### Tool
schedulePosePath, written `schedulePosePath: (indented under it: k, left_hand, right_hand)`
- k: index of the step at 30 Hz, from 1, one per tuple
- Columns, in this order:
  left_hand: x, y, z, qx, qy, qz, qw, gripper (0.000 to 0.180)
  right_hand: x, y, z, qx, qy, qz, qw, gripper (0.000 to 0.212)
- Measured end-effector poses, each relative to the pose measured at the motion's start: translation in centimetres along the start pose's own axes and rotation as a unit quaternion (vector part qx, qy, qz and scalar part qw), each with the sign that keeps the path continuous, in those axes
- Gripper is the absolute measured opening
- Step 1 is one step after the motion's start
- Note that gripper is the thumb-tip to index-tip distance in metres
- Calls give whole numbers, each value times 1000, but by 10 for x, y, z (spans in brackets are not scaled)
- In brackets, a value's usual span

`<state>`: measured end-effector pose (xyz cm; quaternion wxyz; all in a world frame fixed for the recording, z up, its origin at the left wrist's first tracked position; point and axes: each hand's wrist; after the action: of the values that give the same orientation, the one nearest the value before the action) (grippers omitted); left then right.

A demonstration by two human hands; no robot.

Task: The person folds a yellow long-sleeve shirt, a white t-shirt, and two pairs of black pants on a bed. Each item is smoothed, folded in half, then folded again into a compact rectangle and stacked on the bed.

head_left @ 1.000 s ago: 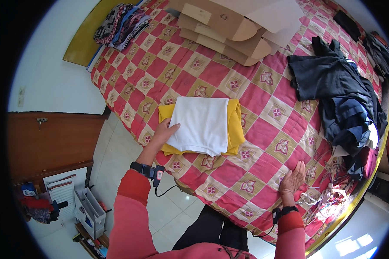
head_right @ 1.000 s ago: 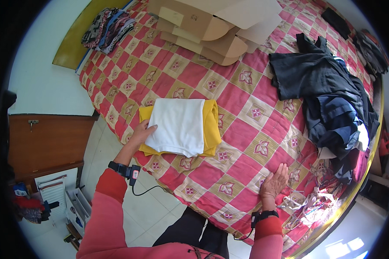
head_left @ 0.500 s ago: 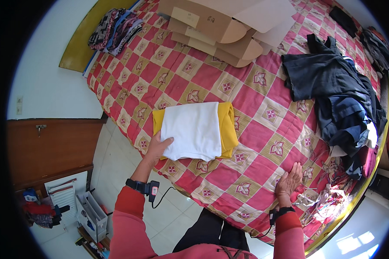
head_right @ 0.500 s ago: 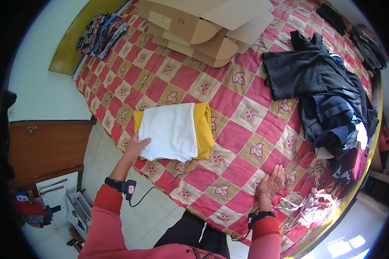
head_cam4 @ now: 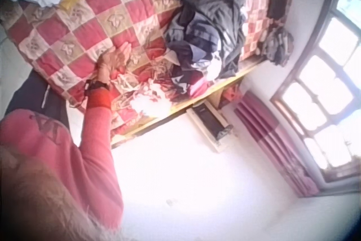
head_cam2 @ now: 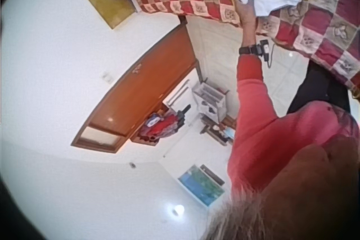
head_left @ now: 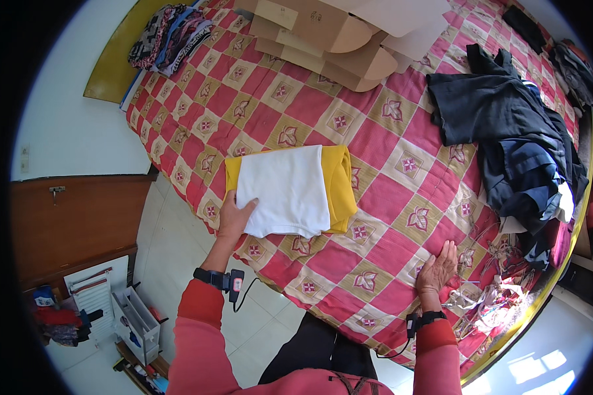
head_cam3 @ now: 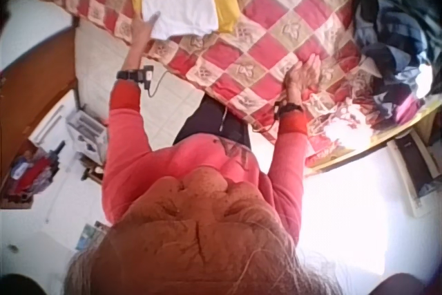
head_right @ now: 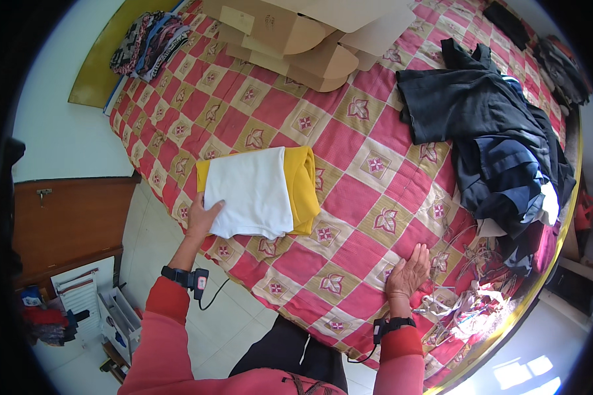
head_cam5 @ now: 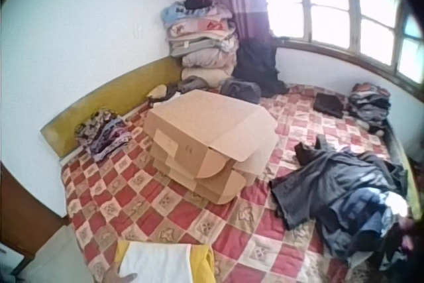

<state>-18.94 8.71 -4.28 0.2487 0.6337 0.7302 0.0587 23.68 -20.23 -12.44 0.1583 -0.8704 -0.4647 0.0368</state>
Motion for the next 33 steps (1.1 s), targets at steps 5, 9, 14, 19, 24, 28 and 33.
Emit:
schedulePosePath:
  k: [5,9,14,19,24,28,33]
  left_hand:
    - [10,-23,-10,-5,58,20,998,51]
    - [16,-37,-4,-155,-56,-99,981,55]
    - [23,-39,-7,-274,-152,-182,932,52]
    - [15,-42,-15,-296,-190,-116,929,49]
    - [-20,-40,-16,-360,-136,-101,917,44]
    - [-66,-16,-14,-404,-52,-72,910,41]
    - [-167,40,27,-512,12,-93,854,41]
  right_hand:
    - [19,-19,-25,-13,-67,67,995,55]
    - [36,-83,-41,156,-35,-61,985,56]
    - [63,-201,7,351,-222,65,908,68]
    - [64,-240,29,265,-205,101,937,74]
    - [62,-256,33,356,-198,161,899,59]
    - [97,-277,6,336,-189,21,922,46]
    - [167,-311,-39,371,-150,-209,892,44]
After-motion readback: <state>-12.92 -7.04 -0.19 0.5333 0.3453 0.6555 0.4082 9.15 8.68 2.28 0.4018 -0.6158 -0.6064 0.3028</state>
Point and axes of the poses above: each hand's wrist, its own x-axis towards the middle knuckle, its own z-axis out of the palm, y = z × x, and after that the axes turned 10 degrees about x, right-handed
